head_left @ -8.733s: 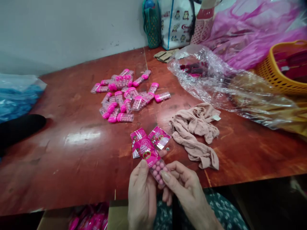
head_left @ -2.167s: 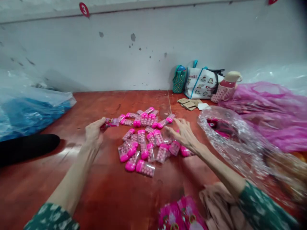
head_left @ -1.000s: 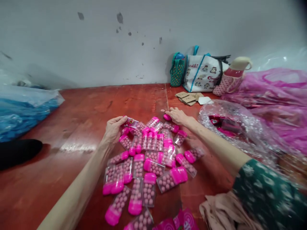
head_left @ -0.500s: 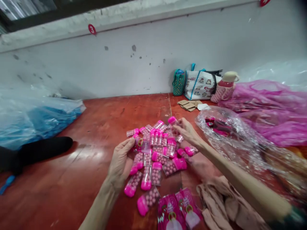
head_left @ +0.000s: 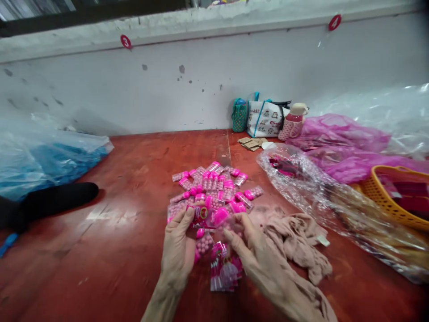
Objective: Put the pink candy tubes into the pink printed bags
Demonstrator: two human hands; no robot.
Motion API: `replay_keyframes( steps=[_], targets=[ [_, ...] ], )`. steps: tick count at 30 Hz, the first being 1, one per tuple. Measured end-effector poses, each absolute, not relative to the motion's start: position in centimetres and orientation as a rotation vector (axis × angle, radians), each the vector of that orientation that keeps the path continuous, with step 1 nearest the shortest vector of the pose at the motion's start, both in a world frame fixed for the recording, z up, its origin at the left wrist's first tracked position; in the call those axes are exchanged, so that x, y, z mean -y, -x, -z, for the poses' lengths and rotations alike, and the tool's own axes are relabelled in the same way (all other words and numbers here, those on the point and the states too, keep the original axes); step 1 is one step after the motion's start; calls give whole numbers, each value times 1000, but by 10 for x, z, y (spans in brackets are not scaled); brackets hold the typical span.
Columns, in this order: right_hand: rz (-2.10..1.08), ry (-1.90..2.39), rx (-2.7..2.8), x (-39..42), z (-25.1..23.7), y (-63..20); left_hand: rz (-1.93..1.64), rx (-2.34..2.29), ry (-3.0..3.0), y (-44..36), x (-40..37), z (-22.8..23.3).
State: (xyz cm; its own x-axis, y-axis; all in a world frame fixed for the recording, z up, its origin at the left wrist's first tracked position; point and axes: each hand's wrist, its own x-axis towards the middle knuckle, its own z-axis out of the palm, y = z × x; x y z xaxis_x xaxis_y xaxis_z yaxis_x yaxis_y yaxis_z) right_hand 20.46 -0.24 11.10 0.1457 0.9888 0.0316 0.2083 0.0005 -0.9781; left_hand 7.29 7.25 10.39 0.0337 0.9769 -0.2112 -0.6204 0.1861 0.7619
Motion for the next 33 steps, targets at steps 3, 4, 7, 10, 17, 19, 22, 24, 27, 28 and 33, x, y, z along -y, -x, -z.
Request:
replay_keyframes(
  steps=[3,4,7,10,17,19,22,24,27,28,33],
  targets=[
    [-1044,1385,1265,14,-106,-208,-1319,-783,-551,-71,-65,-100],
    [-1056,1392,1275,17,-104,-209,-1314,-777,-552,-70,-64,-99],
    [-1003,1463,1311,23,-99,-206,-1241,-790,-596,-67,-58,-93],
    [-897,1484,1291,28,-96,-199,-1161,-819,-641,-64,-51,-88],
    [-806,1529,1239,38,-74,-190,-1064,-816,-737,-61,-41,-84],
    [-752,1476,1312,41,-70,-192,-1033,-787,-791,-60,-39,-82],
    [-681,1446,1429,44,-72,-198,-983,-773,-831,-59,-37,-78],
    [-751,1434,1462,44,-78,-203,-948,-778,-832,-60,-36,-75],
    [-979,1385,1417,46,-87,-210,-913,-756,-843,-62,-34,-75],
    [-1031,1365,1384,47,-88,-212,-902,-743,-850,-62,-34,-75],
    [-999,1446,1389,55,-77,-211,-890,-743,-926,-64,-31,-79]
  ],
)
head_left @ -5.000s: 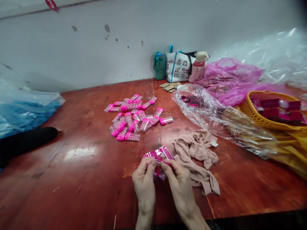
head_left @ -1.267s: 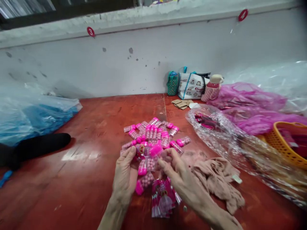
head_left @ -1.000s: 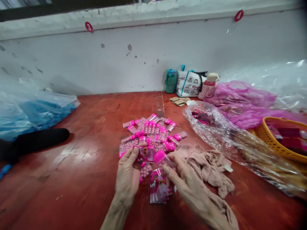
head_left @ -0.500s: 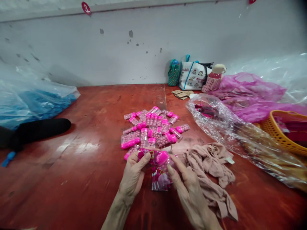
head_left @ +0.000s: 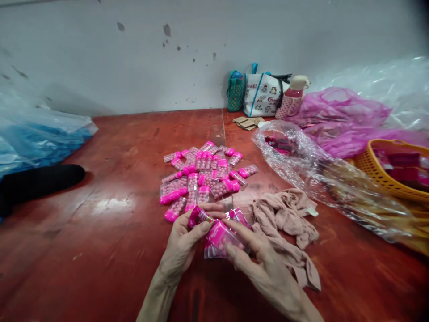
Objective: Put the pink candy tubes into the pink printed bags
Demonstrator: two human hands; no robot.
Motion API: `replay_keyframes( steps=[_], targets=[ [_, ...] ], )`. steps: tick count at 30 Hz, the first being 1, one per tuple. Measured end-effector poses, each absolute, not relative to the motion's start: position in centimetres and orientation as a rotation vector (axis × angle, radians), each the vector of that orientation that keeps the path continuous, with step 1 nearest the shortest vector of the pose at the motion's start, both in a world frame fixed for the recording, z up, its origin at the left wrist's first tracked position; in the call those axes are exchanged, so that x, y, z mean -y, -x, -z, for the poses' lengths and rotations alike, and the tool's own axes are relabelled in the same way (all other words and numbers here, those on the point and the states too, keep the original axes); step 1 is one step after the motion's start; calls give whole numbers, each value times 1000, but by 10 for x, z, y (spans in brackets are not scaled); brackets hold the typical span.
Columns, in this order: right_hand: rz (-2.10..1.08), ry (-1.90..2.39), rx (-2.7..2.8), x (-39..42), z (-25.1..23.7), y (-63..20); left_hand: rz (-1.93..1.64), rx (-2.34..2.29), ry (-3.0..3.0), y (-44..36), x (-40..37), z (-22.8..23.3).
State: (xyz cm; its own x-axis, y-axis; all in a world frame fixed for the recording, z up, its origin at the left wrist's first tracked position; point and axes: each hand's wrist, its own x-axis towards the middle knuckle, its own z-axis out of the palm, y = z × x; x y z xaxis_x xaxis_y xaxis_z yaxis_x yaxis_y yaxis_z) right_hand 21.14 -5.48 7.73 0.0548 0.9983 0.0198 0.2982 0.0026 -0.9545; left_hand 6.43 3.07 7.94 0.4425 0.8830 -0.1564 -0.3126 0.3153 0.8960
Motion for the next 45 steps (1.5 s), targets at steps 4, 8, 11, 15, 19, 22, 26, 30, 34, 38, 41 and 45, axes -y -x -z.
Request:
replay_keyframes(
  steps=[4,8,11,15,19,22,26,30,34,38,41,45],
  targets=[
    [-770,1481,1469,59,-66,-204,-1155,-860,-962,-70,-27,-79],
    [-566,1288,1537,57,-58,-196,-1247,-897,-732,-74,-19,-77],
    [-499,1267,1610,57,-54,-194,-1070,-901,-606,-74,-12,-73],
    [-463,1330,1536,60,-52,-191,-1027,-919,-519,-76,-7,-66],
    [-453,1441,1498,64,-52,-184,-999,-848,-476,-82,0,-63],
    [-512,1407,1513,68,-55,-180,-922,-748,-457,-84,6,-61],
    [-531,1393,1521,70,-58,-181,-886,-703,-476,-85,11,-57],
    [-357,1417,1537,68,-50,-178,-963,-717,-518,-87,14,-55],
    [-260,1453,1535,69,-40,-171,-1039,-685,-597,-90,18,-57],
    [-583,1465,1567,72,-50,-178,-1025,-659,-646,-92,23,-59],
    [-860,1449,1538,73,-64,-188,-1001,-648,-626,-90,25,-58],
    [-1103,1451,1322,75,-68,-190,-974,-689,-545,-84,26,-60]
  ],
)
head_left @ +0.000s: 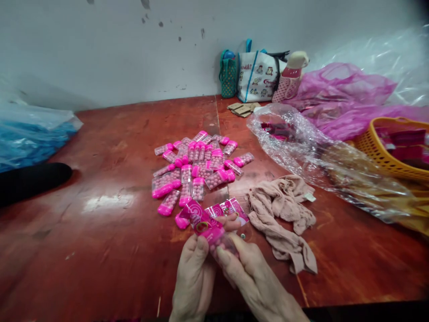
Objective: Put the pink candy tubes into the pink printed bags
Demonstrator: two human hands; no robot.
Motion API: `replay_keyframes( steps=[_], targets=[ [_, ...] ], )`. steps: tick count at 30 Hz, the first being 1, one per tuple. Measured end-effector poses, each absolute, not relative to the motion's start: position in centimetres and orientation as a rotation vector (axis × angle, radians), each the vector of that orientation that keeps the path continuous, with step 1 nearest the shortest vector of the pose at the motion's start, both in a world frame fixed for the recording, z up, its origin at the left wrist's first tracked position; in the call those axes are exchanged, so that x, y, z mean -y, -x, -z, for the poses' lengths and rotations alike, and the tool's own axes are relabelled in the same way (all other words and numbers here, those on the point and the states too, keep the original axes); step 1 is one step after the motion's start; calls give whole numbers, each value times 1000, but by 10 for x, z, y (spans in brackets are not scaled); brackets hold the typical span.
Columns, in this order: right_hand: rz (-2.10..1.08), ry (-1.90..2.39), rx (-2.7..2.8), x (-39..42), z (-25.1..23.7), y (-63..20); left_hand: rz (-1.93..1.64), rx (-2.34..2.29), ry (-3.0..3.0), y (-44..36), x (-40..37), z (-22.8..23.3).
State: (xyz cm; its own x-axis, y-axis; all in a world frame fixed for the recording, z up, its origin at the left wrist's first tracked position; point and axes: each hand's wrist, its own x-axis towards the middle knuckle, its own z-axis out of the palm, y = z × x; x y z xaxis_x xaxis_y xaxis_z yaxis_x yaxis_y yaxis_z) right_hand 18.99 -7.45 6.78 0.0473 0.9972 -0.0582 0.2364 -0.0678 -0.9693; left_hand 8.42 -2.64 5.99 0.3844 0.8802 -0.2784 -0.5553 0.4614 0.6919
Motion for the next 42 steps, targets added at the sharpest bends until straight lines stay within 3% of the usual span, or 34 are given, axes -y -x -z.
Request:
replay_keyframes(
  steps=[7,18,25,31,36,42],
  targets=[
    [-1173,1533,1059,83,-56,-171,-1011,-832,-503,-91,32,-70],
    [-1214,1463,1174,77,-56,-174,-991,-800,-497,-83,32,-67],
    [-1022,1595,1197,81,-53,-166,-1012,-902,-598,-94,36,-68],
    [-1209,1312,1051,66,-59,-165,-1001,-892,-564,-94,36,-67],
    [-1276,1319,980,63,-57,-161,-1031,-931,-376,-86,33,-66],
    [-1085,1575,944,80,-54,-158,-1093,-938,-420,-97,40,-64]
  ],
)
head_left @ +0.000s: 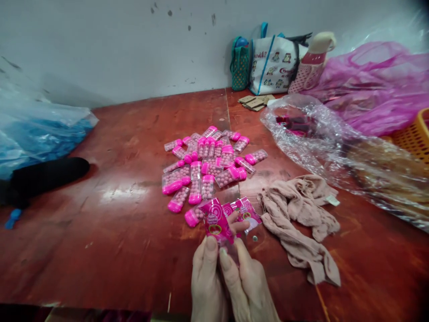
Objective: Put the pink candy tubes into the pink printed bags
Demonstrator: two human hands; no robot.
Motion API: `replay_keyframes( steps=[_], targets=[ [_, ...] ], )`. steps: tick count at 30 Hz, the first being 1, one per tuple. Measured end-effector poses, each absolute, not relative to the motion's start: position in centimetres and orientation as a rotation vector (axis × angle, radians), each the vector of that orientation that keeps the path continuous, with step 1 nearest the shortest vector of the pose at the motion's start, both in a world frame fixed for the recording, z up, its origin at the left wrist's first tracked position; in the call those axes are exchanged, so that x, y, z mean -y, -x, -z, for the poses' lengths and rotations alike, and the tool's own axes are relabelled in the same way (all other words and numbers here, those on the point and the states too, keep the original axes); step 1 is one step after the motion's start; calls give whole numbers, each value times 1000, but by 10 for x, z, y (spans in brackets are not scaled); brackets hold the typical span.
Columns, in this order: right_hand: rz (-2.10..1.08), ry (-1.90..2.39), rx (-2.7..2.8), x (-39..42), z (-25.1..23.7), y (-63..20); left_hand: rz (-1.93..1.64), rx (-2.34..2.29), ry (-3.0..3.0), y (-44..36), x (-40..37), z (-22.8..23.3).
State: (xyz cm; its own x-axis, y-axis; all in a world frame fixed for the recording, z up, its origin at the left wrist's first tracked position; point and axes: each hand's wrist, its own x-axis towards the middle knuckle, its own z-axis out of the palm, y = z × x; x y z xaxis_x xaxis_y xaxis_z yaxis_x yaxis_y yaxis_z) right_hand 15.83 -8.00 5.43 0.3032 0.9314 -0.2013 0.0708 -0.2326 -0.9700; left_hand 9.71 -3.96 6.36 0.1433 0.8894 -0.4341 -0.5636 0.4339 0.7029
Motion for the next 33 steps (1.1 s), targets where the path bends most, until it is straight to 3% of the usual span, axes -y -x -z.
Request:
replay_keyframes(
  steps=[10,25,33],
  targets=[
    [-1112,1603,978,70,-46,-160,-1035,-839,-408,-82,28,-60],
    [-1090,1583,868,75,-42,-153,-1056,-1177,-383,-97,46,-57],
    [-1268,1459,803,71,-46,-151,-962,-1042,-372,-85,37,-60]
  ],
)
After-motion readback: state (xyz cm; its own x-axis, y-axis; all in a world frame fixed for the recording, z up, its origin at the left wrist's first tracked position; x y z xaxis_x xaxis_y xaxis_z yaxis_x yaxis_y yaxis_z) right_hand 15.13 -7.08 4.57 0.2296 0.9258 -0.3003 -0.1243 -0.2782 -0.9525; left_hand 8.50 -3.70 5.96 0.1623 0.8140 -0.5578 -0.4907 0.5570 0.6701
